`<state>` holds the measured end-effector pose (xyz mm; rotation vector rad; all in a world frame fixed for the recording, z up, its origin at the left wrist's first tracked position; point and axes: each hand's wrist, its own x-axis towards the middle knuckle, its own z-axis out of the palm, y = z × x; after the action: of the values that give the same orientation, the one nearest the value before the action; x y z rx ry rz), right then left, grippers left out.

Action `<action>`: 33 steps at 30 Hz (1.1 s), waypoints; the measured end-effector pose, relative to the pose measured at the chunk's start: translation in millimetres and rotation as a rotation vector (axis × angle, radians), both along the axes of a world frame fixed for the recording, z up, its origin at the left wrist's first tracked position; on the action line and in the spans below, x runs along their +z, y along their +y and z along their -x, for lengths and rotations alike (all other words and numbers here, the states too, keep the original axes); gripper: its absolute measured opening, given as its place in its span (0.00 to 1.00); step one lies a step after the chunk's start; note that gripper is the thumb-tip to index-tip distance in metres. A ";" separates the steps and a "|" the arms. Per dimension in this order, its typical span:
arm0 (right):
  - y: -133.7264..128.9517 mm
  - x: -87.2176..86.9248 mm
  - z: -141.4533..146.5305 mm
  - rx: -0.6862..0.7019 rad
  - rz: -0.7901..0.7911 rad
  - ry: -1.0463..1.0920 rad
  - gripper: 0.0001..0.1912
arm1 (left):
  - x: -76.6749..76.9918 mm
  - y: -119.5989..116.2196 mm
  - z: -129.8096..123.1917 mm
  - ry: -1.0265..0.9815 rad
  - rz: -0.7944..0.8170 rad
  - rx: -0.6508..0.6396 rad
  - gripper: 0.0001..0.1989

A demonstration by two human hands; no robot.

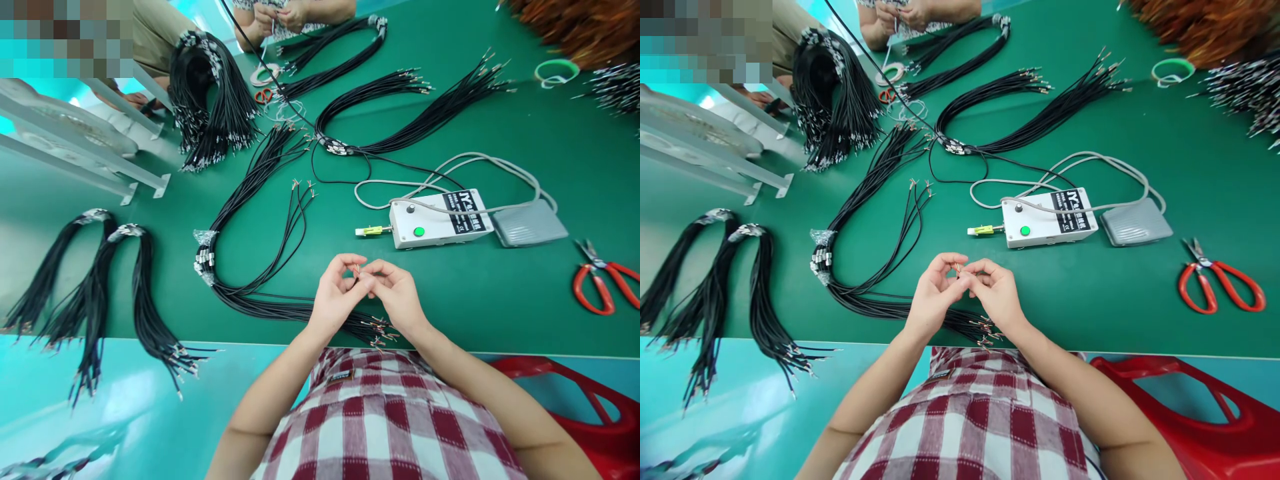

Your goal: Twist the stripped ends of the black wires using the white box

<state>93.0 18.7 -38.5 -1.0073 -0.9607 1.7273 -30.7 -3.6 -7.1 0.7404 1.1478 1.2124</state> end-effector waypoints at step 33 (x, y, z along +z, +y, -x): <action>25.1 12.2 -48.7 0.066 -0.907 -1.014 0.11 | -25.2 25.1 5.9 0.378 -0.167 -0.006 0.09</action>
<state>141.7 43.8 -26.3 -1.1709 -2.1478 0.5327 -36.6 21.4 -32.3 1.1342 1.3593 1.2034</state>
